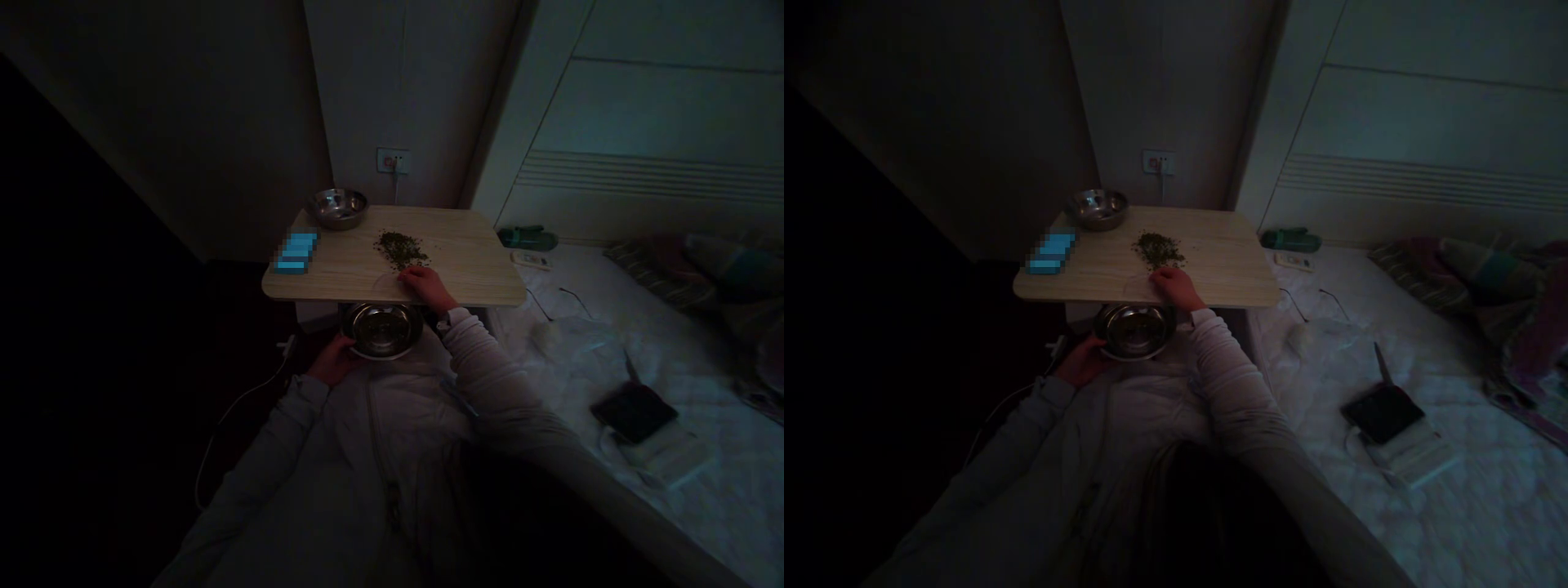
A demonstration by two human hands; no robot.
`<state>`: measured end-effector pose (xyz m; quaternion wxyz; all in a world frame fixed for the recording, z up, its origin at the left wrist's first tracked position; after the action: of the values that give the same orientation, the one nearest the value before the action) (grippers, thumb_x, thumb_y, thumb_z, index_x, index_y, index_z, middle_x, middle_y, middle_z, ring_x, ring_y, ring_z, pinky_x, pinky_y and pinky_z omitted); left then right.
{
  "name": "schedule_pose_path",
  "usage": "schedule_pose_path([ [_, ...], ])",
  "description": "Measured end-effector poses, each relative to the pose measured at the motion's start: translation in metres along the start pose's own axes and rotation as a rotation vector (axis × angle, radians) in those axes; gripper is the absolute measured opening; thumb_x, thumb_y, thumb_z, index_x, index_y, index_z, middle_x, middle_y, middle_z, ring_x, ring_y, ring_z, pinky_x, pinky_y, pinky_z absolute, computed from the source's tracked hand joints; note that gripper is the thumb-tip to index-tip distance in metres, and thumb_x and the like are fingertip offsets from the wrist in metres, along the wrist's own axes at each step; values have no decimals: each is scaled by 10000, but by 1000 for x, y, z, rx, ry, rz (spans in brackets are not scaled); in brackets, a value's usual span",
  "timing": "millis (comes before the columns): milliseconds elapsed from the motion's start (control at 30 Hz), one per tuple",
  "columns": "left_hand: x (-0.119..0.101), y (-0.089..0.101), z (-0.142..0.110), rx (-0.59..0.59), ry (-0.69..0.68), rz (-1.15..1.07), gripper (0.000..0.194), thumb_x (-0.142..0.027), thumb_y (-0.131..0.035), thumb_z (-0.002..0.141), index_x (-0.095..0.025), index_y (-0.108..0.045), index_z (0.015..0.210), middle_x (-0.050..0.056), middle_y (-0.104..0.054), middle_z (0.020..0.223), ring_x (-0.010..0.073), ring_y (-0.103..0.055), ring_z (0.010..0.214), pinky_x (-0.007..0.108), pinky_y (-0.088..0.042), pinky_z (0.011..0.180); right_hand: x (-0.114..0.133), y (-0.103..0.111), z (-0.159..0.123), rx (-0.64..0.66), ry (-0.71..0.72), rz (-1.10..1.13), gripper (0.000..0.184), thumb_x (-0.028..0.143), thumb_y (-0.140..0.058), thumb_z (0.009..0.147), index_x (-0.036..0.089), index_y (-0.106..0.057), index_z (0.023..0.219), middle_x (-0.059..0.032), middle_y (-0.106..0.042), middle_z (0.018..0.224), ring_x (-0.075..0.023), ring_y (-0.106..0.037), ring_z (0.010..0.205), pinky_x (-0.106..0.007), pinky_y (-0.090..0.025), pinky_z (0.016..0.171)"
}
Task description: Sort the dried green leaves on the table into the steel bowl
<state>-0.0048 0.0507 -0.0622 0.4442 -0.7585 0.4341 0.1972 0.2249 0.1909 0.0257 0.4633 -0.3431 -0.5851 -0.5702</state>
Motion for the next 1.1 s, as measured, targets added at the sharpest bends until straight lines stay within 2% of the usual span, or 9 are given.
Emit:
schedule_pose_path([
  [167, 0, 0, -1, -6, -1, -1, 600, -66, -741, 738, -272, -724, 1302, 23, -824, 1072, 244, -795, 910, 418, -693, 869, -7, 9, 5, -206, 49, 21, 243, 454, -660, 867, 233, -756, 898, -19, -755, 839, -235, -682, 925, -388, -559, 950],
  [267, 0, -1, -1, 1, 1, 1, 571, -66, -741, 748, -269, -728, 1282, 17, -817, 1022, 241, -793, 890, 406, -690, 852, -9, 11, 5, -258, 40, -32, 237, 428, -659, 895, 224, -767, 949, -50, -790, 917, -255, -700, 984, -414, -558, 1004],
  [400, 1, -3, -2, -1, -6, -19, 571, -50, -739, 746, -254, -727, 1280, 9, -802, 978, 221, -774, 834, 393, -686, 839, -7, 8, 3, -280, 37, -110, 208, 379, -662, 903, 218, -779, 964, -85, -811, 959, -269, -708, 985, -432, -558, 1019],
  [500, 1, -3, -2, 14, -20, -25, 617, -45, -733, 749, -270, -720, 1324, 14, -813, 1043, 228, -785, 880, 402, -687, 866, -3, 7, 3, -283, 55, -124, 173, 359, -668, 901, 228, -775, 940, -79, -805, 926, -271, -698, 973, -432, -564, 1009],
  [600, 2, -1, -1, 19, -10, -15, 615, -63, -744, 749, -277, -715, 1326, 25, -818, 1092, 242, -794, 917, 418, -687, 878, -1, 7, 3, -252, 26, -149, 161, 348, -664, 907, 223, -766, 890, -73, -789, 906, -268, -695, 974, -427, -557, 1006],
  [900, 1, -4, -3, -4, -1, -23, 569, -48, -735, 749, -260, -726, 1278, 4, -805, 989, 231, -784, 867, 420, -691, 876, 0, 5, 1, -141, 31, -73, 181, 415, -679, 833, 239, -704, 797, -13, -713, 807, -222, -650, 881, -370, -523, 920],
  [1100, 2, -3, -3, 2, -15, -45, 506, -36, -738, 740, -256, -742, 1196, 21, -819, 1011, 252, -795, 906, 420, -698, 856, 2, 22, -11, -281, -70, 132, 296, 541, -641, 856, 250, -624, 809, -10, -681, 753, -203, -628, 764, -335, -538, 766],
])
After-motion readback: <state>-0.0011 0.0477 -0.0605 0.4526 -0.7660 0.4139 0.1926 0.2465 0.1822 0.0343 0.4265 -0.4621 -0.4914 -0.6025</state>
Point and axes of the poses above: each hand's wrist, its own z-axis towards the middle knuckle, its own y-axis out of the back of the hand, x = y × z, the point moved 4 cm from there along z, towards the middle knuckle
